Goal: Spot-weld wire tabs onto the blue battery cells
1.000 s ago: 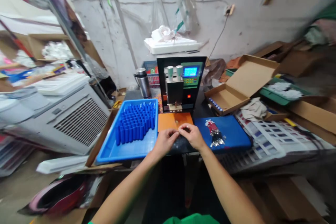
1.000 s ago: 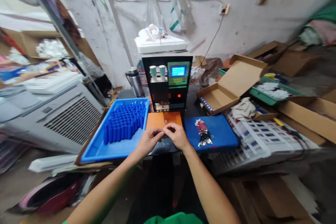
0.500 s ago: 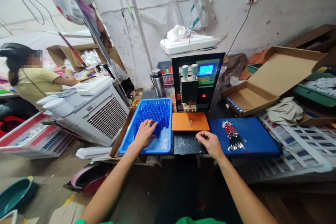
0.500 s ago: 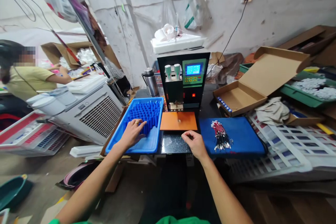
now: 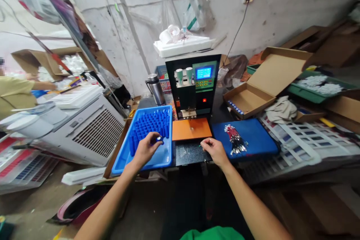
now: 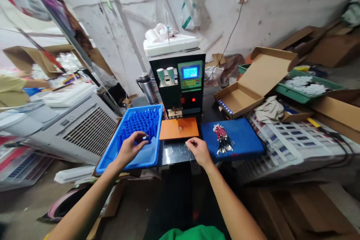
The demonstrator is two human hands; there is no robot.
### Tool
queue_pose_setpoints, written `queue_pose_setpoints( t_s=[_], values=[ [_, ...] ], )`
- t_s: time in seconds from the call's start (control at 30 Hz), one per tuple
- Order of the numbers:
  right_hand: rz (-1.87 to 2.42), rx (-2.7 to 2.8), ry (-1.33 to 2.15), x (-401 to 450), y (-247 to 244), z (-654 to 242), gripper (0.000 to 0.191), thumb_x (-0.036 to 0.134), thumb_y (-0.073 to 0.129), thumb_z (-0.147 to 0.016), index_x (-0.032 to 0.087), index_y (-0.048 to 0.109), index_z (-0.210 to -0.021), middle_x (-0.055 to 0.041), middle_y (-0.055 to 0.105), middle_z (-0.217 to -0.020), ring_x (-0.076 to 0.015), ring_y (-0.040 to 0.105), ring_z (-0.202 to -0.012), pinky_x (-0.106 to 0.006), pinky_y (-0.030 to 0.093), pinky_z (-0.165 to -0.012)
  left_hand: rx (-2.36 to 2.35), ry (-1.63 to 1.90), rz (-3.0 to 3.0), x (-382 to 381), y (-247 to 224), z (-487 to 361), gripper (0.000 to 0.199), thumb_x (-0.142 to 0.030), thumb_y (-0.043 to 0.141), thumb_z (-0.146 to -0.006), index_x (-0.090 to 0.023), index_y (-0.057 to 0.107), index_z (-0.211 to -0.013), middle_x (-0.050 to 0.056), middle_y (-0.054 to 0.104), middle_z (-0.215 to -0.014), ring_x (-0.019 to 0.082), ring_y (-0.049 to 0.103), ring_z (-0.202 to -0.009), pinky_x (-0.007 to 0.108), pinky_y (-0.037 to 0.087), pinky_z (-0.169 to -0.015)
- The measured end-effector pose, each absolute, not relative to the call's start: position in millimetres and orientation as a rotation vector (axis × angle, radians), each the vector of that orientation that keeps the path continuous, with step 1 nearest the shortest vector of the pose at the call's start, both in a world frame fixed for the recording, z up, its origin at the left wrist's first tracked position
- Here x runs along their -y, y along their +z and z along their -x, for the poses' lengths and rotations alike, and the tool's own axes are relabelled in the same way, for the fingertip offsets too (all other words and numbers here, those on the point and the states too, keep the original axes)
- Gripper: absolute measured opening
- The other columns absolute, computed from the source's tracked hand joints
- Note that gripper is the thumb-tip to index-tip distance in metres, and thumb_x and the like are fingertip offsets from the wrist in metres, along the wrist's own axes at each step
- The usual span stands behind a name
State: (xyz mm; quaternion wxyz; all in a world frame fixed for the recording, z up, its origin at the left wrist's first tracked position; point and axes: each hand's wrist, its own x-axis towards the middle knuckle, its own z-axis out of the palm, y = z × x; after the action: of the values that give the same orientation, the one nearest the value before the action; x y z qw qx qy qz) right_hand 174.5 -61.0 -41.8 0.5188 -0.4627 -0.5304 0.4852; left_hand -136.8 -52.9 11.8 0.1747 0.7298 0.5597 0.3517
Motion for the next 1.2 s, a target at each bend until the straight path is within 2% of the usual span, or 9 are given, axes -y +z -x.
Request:
queue_pose_setpoints(
  t_s=[0.13, 0.27, 0.5, 0.67, 0.87, 1.2],
  values=[
    [1.09, 1.145, 1.157, 51, -38, -176, 0.031, 0.048, 0.067, -0.074, 0.019, 0.06, -0.07, 0.0013, 0.057, -0.057, -0.0141, 0.053, -0.054, -0.027, 0.043, -0.058, -1.48, 1.267, -1.78, 22, 23, 87, 0.035, -0.036, 0.073, -0.074, -0.018, 0.062, -0.101, 0.004, 0.07, -0.092, 0.017, 0.065, -0.078, 0.031, 0.052, -0.073],
    [1.09, 1.098, 1.129, 48, -38, -179, 0.03, 0.048, 0.067, -0.075, 0.019, 0.059, -0.07, 0.0018, 0.057, -0.057, -0.0137, 0.052, -0.054, -0.027, 0.043, -0.058, -1.381, 1.229, -1.791, -14, 13, 36, 0.031, -0.033, 0.073, -0.07, -0.017, 0.064, -0.095, 0.002, 0.069, -0.08, 0.016, 0.063, -0.07, 0.028, 0.05, -0.069],
    [1.076, 1.039, 1.147, 45, -39, -187, 0.027, 0.044, 0.068, -0.074, 0.019, 0.059, -0.071, 0.0026, 0.056, -0.057, -0.0129, 0.052, -0.054, -0.026, 0.043, -0.058, -1.45, 1.098, -1.941, -33, -3, 5, 0.021, -0.031, 0.066, -0.075, -0.015, 0.069, -0.086, -0.002, 0.061, -0.059, 0.012, 0.052, -0.054, 0.023, 0.04, -0.054],
    [1.037, 0.963, 1.154, 25, -30, -181, 0.028, 0.045, 0.069, -0.071, 0.018, 0.061, -0.073, 0.0014, 0.058, -0.061, -0.0131, 0.054, -0.056, -0.026, 0.045, -0.058, -1.365, 1.077, -1.857, -28, -2, 6, 0.024, -0.038, 0.064, -0.075, -0.015, 0.069, -0.076, 0.001, 0.067, -0.066, 0.015, 0.058, -0.061, 0.024, 0.045, -0.058],
    [1.016, 0.932, 1.134, -6, -19, -166, 0.029, 0.045, 0.07, -0.069, 0.017, 0.064, -0.071, -0.0012, 0.062, -0.068, -0.0149, 0.057, -0.064, -0.026, 0.046, -0.06, -1.341, 1.092, -1.735, -28, -8, 2, 0.029, -0.041, 0.066, -0.074, -0.015, 0.072, -0.086, 0.004, 0.074, -0.079, 0.019, 0.066, -0.073, 0.028, 0.052, -0.069],
    [0.993, 0.979, 1.163, -44, -22, -133, 0.024, 0.041, 0.063, -0.072, 0.018, 0.064, -0.067, -0.0005, 0.063, -0.062, -0.0156, 0.056, -0.059, -0.026, 0.043, -0.058, -1.25, 1.165, -1.681, -33, -25, 1, 0.033, -0.041, 0.066, -0.079, -0.016, 0.072, -0.1, 0.007, 0.076, -0.093, 0.023, 0.069, -0.086, 0.035, 0.053, -0.084]
  ],
)
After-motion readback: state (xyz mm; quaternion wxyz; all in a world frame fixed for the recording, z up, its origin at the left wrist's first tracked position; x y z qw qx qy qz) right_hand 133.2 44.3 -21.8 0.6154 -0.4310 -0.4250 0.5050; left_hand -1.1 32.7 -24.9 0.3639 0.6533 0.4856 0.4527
